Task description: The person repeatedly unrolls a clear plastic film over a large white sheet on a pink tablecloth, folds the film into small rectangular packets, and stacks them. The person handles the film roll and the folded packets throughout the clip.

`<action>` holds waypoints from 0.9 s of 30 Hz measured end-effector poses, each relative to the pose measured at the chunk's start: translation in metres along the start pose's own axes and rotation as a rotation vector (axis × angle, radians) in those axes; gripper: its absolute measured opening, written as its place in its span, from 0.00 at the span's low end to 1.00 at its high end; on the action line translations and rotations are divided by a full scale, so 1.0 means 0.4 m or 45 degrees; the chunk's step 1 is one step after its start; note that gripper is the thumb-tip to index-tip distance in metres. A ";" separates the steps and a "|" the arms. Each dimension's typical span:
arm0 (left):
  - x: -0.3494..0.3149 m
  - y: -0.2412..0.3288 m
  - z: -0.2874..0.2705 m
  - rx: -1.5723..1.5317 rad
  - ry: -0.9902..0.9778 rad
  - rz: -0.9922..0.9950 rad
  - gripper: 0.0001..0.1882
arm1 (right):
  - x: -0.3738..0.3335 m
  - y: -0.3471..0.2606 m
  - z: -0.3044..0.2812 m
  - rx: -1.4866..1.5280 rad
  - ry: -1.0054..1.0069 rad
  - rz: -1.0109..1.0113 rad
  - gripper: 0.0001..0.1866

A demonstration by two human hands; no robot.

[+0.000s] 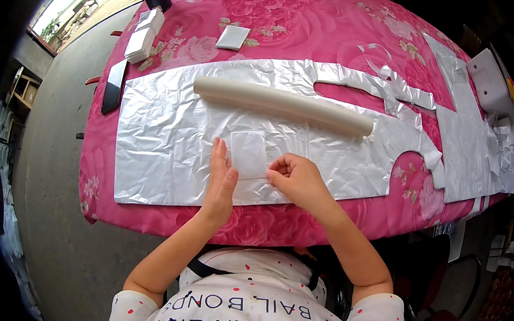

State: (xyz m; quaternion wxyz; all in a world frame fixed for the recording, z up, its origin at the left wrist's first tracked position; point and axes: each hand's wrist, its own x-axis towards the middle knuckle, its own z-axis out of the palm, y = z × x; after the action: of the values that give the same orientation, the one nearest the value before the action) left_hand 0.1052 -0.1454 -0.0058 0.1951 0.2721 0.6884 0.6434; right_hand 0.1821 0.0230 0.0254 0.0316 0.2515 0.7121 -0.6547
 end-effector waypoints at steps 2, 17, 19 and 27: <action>-0.002 0.000 0.000 0.052 -0.015 0.010 0.38 | 0.003 -0.009 0.013 -0.037 -0.016 0.006 0.09; -0.306 0.017 -0.203 -0.546 -0.311 -1.199 0.18 | 0.114 -0.011 0.207 -1.112 -0.146 -0.981 0.28; -0.356 -0.007 -0.200 -0.429 -0.026 -1.230 0.12 | 0.056 -0.002 0.277 -0.990 -0.287 -0.954 0.30; -0.390 -0.029 -0.221 -0.631 0.278 -1.305 0.09 | -0.073 0.048 0.391 -0.905 -0.764 -1.034 0.28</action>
State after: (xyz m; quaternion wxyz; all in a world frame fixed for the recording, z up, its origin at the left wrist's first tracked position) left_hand 0.1701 -0.3123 -0.0217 0.4677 -0.2177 0.5771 0.6330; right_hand 0.1707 -0.1344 -0.0035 0.0608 -0.2606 0.8856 -0.3795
